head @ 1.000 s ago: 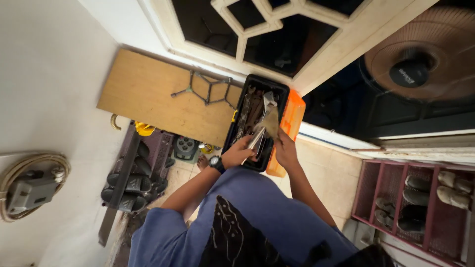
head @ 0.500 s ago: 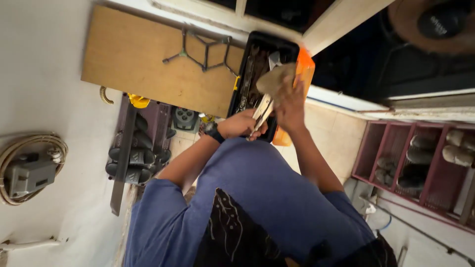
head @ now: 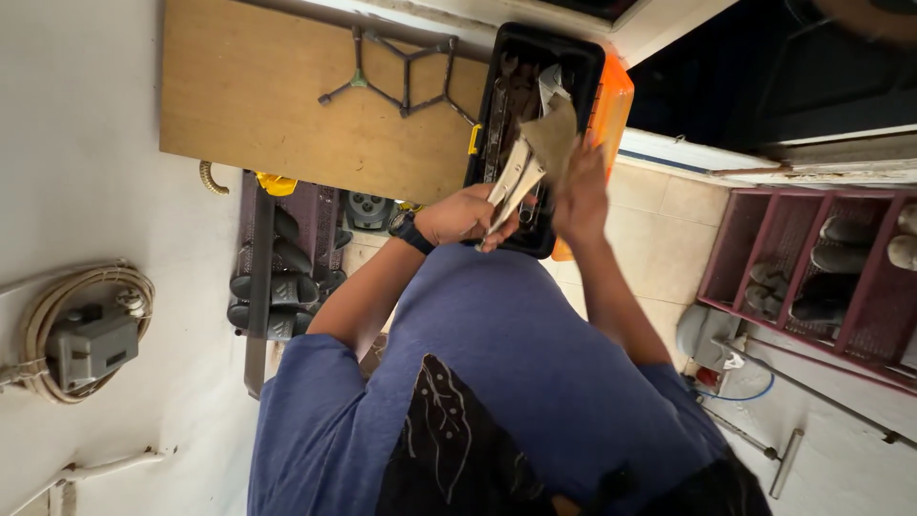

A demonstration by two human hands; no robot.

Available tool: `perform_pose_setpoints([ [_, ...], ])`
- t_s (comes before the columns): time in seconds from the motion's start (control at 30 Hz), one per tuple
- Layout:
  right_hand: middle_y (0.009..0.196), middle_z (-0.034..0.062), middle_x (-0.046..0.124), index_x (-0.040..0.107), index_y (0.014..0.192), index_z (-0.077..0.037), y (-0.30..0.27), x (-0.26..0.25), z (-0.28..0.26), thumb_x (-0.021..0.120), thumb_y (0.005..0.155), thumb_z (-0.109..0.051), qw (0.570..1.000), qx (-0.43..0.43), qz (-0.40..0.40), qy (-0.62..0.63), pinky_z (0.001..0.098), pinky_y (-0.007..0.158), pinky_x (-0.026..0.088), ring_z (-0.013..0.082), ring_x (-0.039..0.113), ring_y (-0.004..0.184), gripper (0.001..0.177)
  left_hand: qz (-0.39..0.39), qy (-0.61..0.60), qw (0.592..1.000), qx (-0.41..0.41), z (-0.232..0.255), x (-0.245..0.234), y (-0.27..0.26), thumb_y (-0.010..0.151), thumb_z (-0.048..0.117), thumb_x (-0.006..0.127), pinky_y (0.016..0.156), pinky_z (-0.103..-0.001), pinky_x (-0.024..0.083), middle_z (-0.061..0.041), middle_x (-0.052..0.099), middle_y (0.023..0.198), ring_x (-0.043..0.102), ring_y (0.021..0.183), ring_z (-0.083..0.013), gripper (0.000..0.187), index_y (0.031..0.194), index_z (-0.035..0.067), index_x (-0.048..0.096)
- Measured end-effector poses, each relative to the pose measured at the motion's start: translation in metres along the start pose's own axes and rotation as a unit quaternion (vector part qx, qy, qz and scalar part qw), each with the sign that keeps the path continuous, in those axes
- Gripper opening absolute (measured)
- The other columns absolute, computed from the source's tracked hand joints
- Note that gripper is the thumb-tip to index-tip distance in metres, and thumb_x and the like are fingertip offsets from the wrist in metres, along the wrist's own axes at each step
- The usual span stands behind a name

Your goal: The person wipes tools one at a time with a cloth and places them into an open toolbox resting on a wooden board, arranging wrenches and pliers inside the tray.

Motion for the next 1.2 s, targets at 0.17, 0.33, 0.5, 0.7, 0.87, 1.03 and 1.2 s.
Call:
perform_pose_setpoints([
  [0.17,0.136,0.0313,0.060,0.062,0.131,0.009,-0.037,0.025,-0.002,0.054,0.104,-0.008,0.992,0.088,-0.022,0.090,0.0530,0.118,0.042,0.0489,0.058,0.132,0.034,0.004,-0.021,0.999,0.035,0.007,-0.022,0.004,0.076,-0.002,0.045,0.063,-0.039,0.052,-0.017,0.061,0.092,0.057,0.068,-0.0240,0.054,0.129,-0.008,0.046],
  [0.33,0.115,0.0242,0.068,0.065,0.139,0.005,-0.075,-0.013,0.080,0.050,0.110,-0.014,0.829,0.422,0.211,0.300,0.0332,0.075,0.044,0.0296,0.057,0.084,0.037,-0.011,-0.020,1.000,0.000,-0.009,-0.023,0.016,0.071,-0.004,0.047,0.058,-0.037,0.053,-0.015,0.061,0.087,0.059,0.064,-0.0230,0.067,0.137,0.000,0.049],
  [0.5,0.122,0.0201,0.069,0.068,0.121,-0.002,-0.027,0.010,0.008,0.054,0.101,-0.007,0.982,0.128,-0.110,-0.079,0.0471,0.106,0.051,0.0373,0.066,0.120,0.025,-0.007,-0.011,1.000,-0.014,-0.036,-0.036,0.034,0.078,-0.004,0.051,0.059,-0.038,0.052,-0.014,0.061,0.090,0.060,0.068,-0.0223,0.048,0.126,-0.005,0.051],
  [0.7,0.135,0.0240,0.067,0.067,0.132,0.006,-0.004,0.008,-0.037,0.060,0.097,-0.012,0.994,0.004,-0.093,-0.055,0.0635,0.126,0.014,0.0440,0.045,0.146,0.040,-0.023,0.095,0.995,-0.030,-0.045,-0.028,0.031,0.087,-0.001,0.052,0.061,-0.035,0.055,-0.014,0.065,0.085,0.063,0.068,-0.0212,0.022,0.108,-0.002,0.059],
  [0.87,0.143,0.0240,0.064,0.070,0.126,0.000,-0.006,-0.001,-0.013,0.051,0.105,-0.015,0.999,0.029,-0.027,0.008,0.0642,0.127,0.008,0.0503,0.035,0.152,0.032,0.031,0.023,0.998,-0.041,-0.038,-0.009,0.025,0.081,0.002,0.047,0.055,-0.034,0.054,-0.010,0.064,0.074,0.062,0.058,-0.0208,0.027,0.102,0.007,0.063],
  [1.03,0.143,0.0180,0.065,0.070,0.127,0.000,-0.029,0.020,-0.035,0.053,0.108,-0.021,0.995,-0.002,-0.068,0.072,0.0649,0.128,0.008,0.0511,0.033,0.152,0.033,0.056,0.163,0.985,-0.010,-0.023,-0.005,0.018,0.087,0.004,0.053,0.057,-0.034,0.054,-0.012,0.063,0.072,0.063,0.061,-0.0214,0.014,0.088,-0.005,0.063],
  [1.2,0.158,0.0203,0.052,0.067,0.131,0.005,-0.013,0.002,0.014,0.053,0.102,-0.016,0.997,0.077,-0.020,-0.016,0.0652,0.130,0.012,0.0569,0.021,0.155,0.038,0.020,0.085,0.996,0.029,-0.018,0.012,0.016,0.082,0.003,0.047,0.057,-0.032,0.052,-0.008,0.062,0.075,0.060,0.061,-0.0181,0.026,0.103,0.011,0.060],
])
Point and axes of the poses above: each hand's wrist, its own y-axis towards the middle knuckle, its own x-axis out of the palm, z = x × y, the point moved 10 cm from there along y, towards the middle knuckle
